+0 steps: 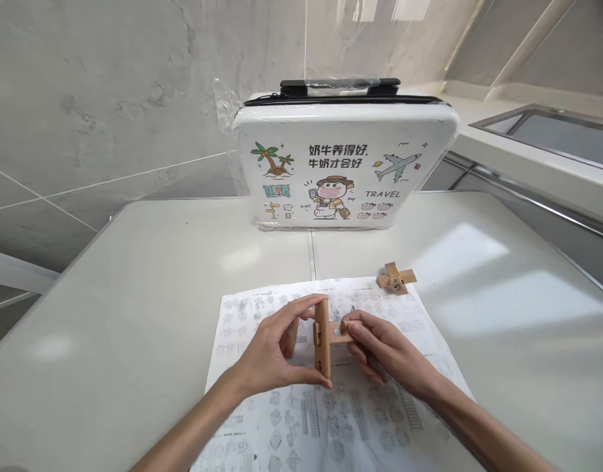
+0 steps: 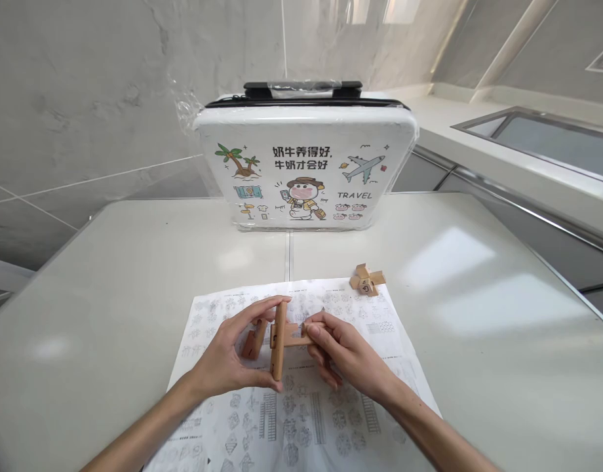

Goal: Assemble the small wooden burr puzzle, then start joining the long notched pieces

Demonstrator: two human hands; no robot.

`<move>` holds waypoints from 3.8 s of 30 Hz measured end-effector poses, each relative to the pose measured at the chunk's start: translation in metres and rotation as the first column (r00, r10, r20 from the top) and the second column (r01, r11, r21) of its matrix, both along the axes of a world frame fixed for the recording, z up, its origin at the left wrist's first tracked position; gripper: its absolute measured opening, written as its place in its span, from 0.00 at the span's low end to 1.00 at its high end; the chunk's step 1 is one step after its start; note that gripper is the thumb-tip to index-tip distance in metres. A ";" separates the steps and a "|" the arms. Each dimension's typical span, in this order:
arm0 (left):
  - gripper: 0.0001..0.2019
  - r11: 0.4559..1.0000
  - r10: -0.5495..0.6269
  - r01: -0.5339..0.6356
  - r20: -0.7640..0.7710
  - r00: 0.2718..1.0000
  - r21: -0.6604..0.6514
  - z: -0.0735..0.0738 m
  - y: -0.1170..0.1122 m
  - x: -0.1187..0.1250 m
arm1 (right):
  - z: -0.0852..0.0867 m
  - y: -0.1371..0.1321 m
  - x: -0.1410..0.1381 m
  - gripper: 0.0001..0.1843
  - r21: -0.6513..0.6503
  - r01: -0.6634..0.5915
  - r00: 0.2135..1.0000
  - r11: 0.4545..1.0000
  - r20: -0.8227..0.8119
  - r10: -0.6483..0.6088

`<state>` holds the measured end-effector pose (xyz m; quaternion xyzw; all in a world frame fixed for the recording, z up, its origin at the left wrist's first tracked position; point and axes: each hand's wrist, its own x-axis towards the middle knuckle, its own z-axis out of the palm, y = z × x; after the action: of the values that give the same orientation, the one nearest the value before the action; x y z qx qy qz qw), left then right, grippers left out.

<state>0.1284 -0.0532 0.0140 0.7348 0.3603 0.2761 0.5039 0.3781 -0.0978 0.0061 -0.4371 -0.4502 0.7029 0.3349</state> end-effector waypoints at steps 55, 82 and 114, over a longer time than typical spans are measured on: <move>0.60 0.977 -0.070 0.152 -0.450 0.890 0.148 0.016 0.037 -0.043 | 0.013 0.005 -0.006 0.27 0.089 0.046 0.997 0.995 0.060 -0.052; 0.17 0.834 0.277 -0.081 0.288 0.916 -0.546 0.015 0.008 0.003 | -0.020 -0.006 -0.008 0.14 0.463 0.060 0.879 0.884 0.396 -0.267; 0.34 0.817 0.257 -0.067 0.257 0.932 -0.573 0.020 -0.042 0.041 | -0.025 -0.012 -0.026 0.09 0.865 -0.326 0.582 0.383 0.502 -0.640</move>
<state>0.1694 -0.0947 0.0337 0.4677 0.3994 0.3184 0.7214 0.3524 -0.1096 -0.0188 -0.4871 -0.7990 0.0182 0.3521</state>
